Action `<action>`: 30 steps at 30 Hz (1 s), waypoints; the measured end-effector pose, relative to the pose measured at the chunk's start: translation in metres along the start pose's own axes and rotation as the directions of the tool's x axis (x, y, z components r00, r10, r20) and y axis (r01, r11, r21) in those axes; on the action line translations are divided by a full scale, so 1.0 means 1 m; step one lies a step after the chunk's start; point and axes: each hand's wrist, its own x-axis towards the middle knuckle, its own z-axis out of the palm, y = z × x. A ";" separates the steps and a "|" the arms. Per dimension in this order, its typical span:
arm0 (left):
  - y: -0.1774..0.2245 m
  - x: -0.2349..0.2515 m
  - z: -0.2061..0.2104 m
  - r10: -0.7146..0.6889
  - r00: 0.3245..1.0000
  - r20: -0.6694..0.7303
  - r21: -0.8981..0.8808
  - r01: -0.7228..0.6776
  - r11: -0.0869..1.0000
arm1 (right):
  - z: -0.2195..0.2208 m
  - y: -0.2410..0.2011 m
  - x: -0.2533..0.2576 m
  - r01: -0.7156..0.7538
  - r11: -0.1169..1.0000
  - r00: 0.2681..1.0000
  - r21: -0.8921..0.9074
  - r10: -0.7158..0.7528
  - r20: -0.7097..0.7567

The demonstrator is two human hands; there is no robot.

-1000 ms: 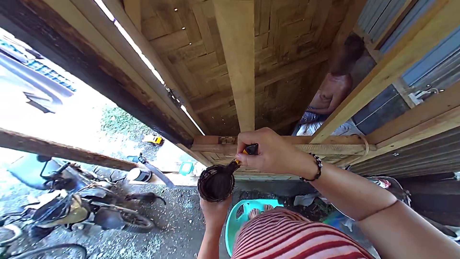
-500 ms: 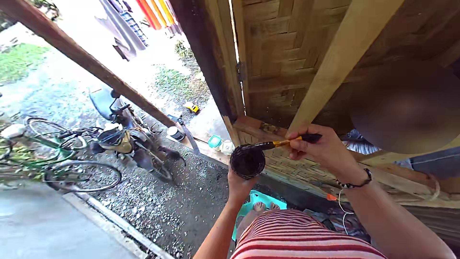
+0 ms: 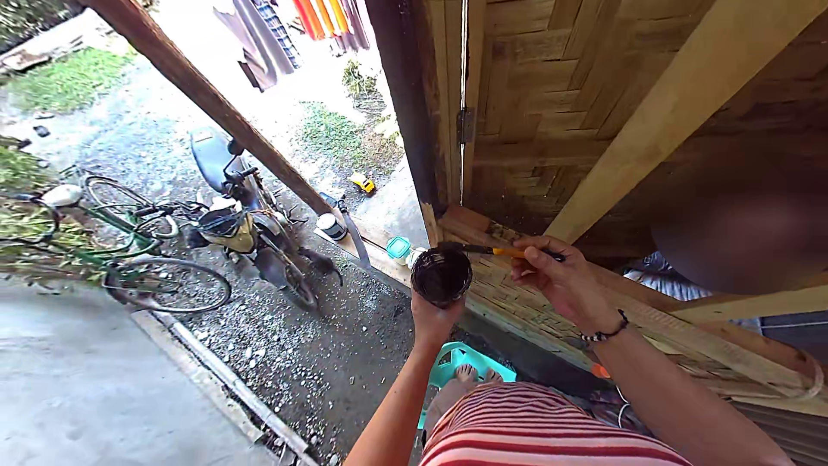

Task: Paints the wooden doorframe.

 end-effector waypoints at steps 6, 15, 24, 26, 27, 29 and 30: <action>-0.012 0.012 0.002 -0.003 0.999 -0.043 0.001 0.003 1.000 | 0.009 0.005 0.024 0.023 0.998 0.999 -0.053 -0.025 -0.044; -0.038 -0.007 -0.012 -0.056 0.993 -0.100 -0.031 0.053 0.998 | 0.015 0.016 0.076 0.105 0.811 0.991 -0.576 -0.136 -0.011; -0.051 -0.035 -0.032 -0.100 0.983 -0.151 0.016 0.103 0.995 | 0.030 0.023 0.127 0.105 0.632 0.988 -0.767 -0.155 0.008; -0.050 -0.038 -0.035 -0.114 0.982 -0.148 0.028 0.119 0.993 | 0.034 0.021 0.128 0.139 0.564 0.985 -0.814 -0.167 0.052; -0.049 -0.039 -0.036 -0.120 0.982 -0.148 0.035 0.126 0.991 | 0.037 0.020 0.129 0.157 0.521 0.982 -0.839 -0.173 0.077; -0.048 -0.041 -0.039 -0.131 0.981 -0.147 0.055 0.140 0.989 | 0.040 0.022 0.138 0.185 0.452 0.976 -0.873 -0.190 0.108; -0.048 -0.042 -0.040 -0.136 0.980 -0.144 0.068 0.147 0.987 | 0.041 0.024 0.142 0.203 0.421 0.972 -0.884 -0.198 0.129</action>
